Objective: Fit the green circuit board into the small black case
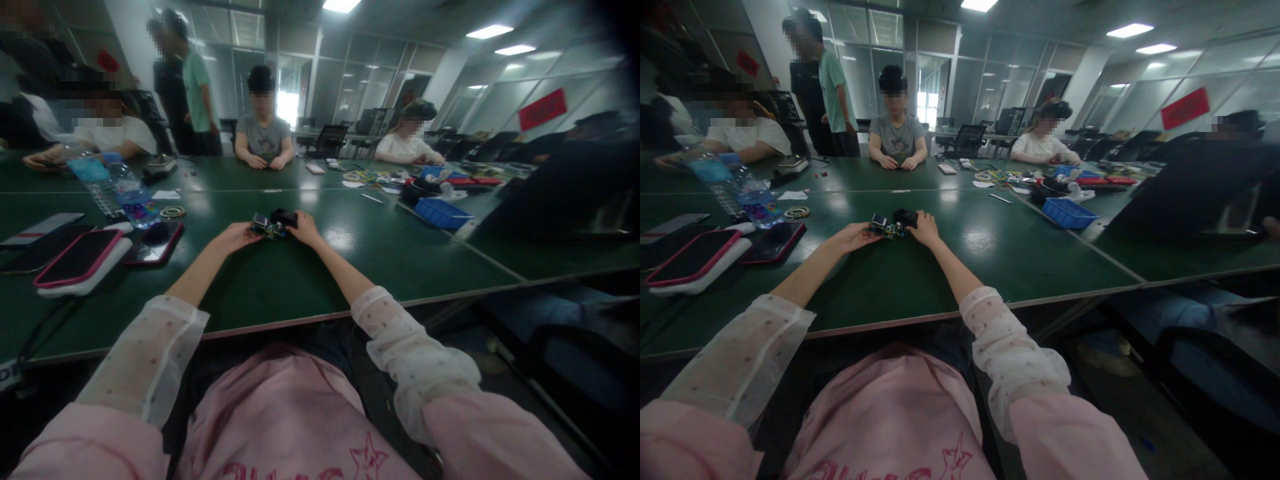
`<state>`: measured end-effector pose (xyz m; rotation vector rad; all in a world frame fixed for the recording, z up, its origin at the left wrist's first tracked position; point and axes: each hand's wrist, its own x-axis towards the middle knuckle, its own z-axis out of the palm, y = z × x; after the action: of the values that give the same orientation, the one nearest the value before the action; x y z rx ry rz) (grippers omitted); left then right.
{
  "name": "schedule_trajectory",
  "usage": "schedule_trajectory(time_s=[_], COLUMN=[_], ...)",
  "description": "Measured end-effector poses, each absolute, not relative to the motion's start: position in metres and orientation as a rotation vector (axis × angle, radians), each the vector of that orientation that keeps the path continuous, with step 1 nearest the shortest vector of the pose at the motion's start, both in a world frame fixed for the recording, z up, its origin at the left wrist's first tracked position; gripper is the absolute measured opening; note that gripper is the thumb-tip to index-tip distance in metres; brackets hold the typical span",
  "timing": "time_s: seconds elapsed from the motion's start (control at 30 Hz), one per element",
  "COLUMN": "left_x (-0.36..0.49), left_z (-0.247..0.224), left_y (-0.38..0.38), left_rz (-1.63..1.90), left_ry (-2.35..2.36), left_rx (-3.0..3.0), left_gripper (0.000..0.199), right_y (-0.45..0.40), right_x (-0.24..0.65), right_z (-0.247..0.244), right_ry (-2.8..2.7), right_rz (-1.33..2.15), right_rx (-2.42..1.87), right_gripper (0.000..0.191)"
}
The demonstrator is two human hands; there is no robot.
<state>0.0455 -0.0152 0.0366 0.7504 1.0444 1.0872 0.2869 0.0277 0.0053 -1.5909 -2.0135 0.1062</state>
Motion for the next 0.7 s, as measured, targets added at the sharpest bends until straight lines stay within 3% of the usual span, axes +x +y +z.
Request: schedule_trajectory(time_s=[0.7], left_x=[0.0511], left_z=[0.0462], left_y=[-0.0243], left_rz=[1.131], left_ry=[1.121], left_rx=[0.742], left_gripper=[0.014], right_y=[0.0286], right_x=[0.2873], right_z=[0.0051], right_ry=[-2.026], right_rz=[0.113], right_rx=[-1.59], right_gripper=[0.06])
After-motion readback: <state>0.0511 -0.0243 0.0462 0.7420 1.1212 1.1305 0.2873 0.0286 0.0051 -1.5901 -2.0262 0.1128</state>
